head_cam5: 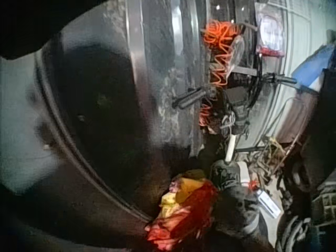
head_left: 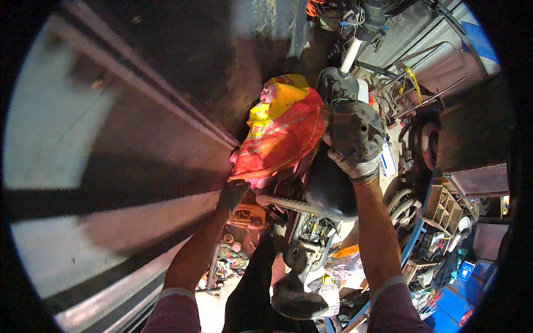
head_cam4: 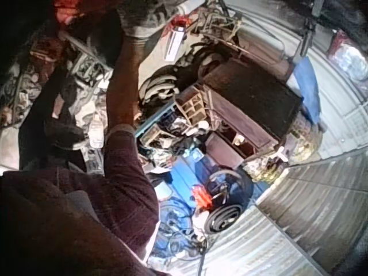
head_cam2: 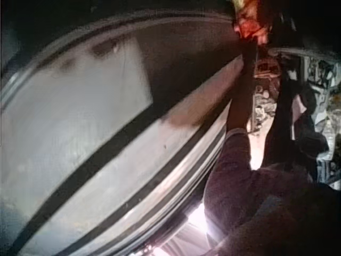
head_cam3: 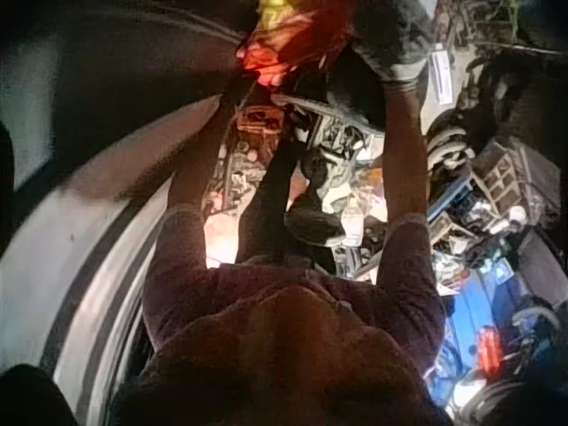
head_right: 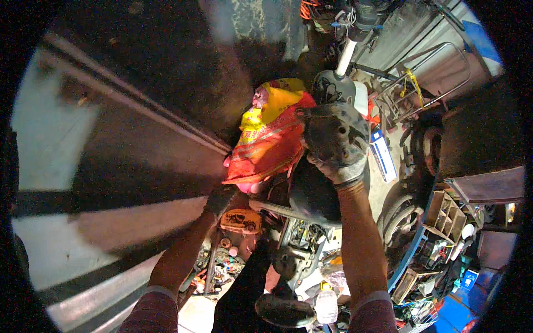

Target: The person picks up a mechanical part, sits on the floor, and uses a metal rod to clean or adjust its interior. They then stand up, walk outside, and continue inspecting the part while holding it with both hands.

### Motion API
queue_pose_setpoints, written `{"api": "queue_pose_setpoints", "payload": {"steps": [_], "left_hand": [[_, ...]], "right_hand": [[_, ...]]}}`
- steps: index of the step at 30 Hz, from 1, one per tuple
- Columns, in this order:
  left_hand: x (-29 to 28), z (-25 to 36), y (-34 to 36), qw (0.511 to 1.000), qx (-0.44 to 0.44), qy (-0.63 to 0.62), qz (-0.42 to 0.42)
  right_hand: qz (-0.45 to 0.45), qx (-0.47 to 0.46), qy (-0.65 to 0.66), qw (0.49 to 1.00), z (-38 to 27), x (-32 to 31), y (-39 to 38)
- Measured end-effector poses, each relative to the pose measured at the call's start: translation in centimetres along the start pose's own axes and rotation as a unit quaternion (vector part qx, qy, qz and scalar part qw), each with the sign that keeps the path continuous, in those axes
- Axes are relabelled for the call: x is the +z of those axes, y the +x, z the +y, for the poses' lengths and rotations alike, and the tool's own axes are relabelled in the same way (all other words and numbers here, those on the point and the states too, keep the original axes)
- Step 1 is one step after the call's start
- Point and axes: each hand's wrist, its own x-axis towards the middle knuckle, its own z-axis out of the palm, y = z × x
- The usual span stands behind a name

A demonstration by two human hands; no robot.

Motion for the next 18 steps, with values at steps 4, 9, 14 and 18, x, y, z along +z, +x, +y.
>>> {"api": "queue_pose_setpoints", "payload": {"steps": [4, 9, 14, 18], "left_hand": [[-0.2, -2.4, 7.0, 0.921, -0.248, -0.283, 0.106], [1.5, -3.9, 15.0, 0.924, -0.235, -0.245, 0.178], [6.3, -3.3, 18.8, 0.937, -0.308, -0.149, 0.073], [11.1, -11.0, 18.1, 0.983, -0.095, 0.128, 0.088]], "right_hand": [[0.096, -0.050, -0.114, 0.988, 1.5, 3.5, 1.1], [0.075, 0.017, -0.025, 0.997, 2.5, 4.0, 0.7], [0.043, 0.112, 0.161, 0.980, 2.8, 3.8, 0.0], [0.013, 0.179, 0.406, 0.896, 2.2, 4.2, 0.6]]}}
